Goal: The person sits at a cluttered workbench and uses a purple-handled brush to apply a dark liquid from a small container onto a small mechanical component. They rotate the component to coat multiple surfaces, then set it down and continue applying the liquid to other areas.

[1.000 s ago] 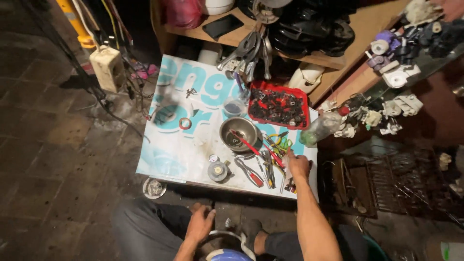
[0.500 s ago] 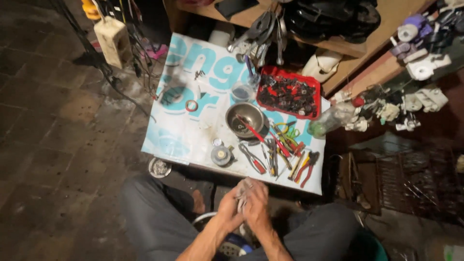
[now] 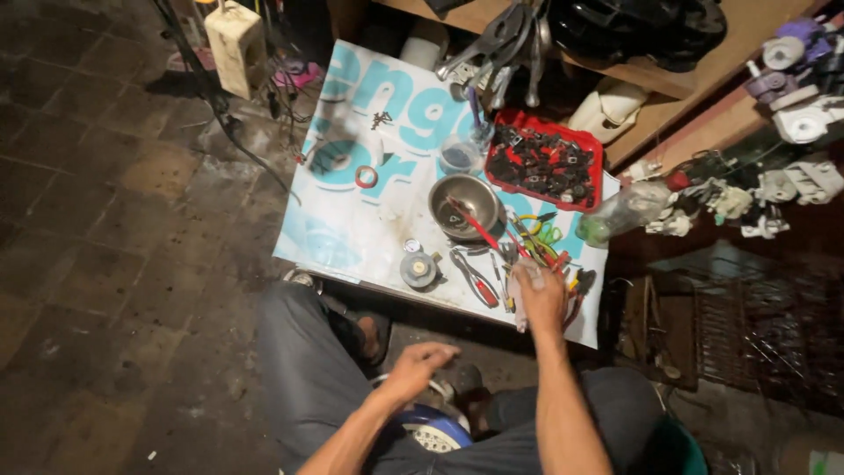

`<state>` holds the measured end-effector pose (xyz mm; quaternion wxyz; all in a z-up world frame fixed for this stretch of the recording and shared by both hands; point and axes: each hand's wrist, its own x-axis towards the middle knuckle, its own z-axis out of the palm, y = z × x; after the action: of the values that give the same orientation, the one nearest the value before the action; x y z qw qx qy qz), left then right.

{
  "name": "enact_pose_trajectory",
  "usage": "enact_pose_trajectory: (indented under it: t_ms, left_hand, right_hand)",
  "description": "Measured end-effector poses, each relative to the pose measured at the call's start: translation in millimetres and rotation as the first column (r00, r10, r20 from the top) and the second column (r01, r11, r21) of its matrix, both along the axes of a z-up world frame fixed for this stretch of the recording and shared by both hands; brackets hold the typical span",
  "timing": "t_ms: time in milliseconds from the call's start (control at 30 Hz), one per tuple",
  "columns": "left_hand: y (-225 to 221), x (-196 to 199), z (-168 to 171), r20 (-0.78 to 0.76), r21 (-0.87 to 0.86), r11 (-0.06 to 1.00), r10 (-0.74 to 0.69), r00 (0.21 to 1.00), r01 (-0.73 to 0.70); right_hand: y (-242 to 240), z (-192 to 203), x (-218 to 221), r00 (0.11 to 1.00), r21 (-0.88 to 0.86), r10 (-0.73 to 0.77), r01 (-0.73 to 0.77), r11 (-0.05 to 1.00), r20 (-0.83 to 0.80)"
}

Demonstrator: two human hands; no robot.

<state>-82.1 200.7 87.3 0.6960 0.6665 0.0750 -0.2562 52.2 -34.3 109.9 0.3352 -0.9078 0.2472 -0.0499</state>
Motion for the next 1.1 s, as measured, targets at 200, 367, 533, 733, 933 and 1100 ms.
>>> enact_pose_trajectory:
  t_ms: [200, 367, 533, 733, 933, 1100]
  left_hand:
    - [52.5, -4.8, 9.2, -0.377, 0.007, 0.872, 0.456, 0.806, -0.49]
    - [59.0, 7.3, -33.2, -0.423, -0.056, 0.799, 0.525, 0.739, -0.599]
    - [68.4, 0.9, -41.8, -0.44, -0.056, 0.777, 0.545, 0.714, -0.627]
    - [62.3, 16.1, -41.0, -0.411, -0.087, 0.779, 0.54, 0.735, -0.621]
    - [43.4, 46.6, -46.1, -0.176, -0.209, 0.715, 0.643, 0.745, -0.667]
    - [29.1, 40.3, 61.0, 0.107, -0.184, 0.768, 0.636, 0.764, -0.614]
  right_hand:
    - [32.8, -25.7, 2.9, 0.96, -0.406, 0.276, -0.232, 0.884, 0.054]
    - [103.1, -83.6, -4.7, 0.807, -0.039, 0.59, -0.59, 0.806, -0.018]
    - [113.5, -115.6, 18.4, 0.849, 0.003, 0.529, -0.529, 0.849, -0.011]
    - [107.9, -105.7, 23.6, 0.888, 0.266, 0.453, -0.419, 0.868, -0.08]
    - [116.4, -43.8, -18.4, 0.943, 0.912, 0.322, -0.056, 0.406, -0.086]
    - [98.8, -3.9, -52.6, 0.929, 0.997, 0.364, 0.052, 0.051, -0.066]
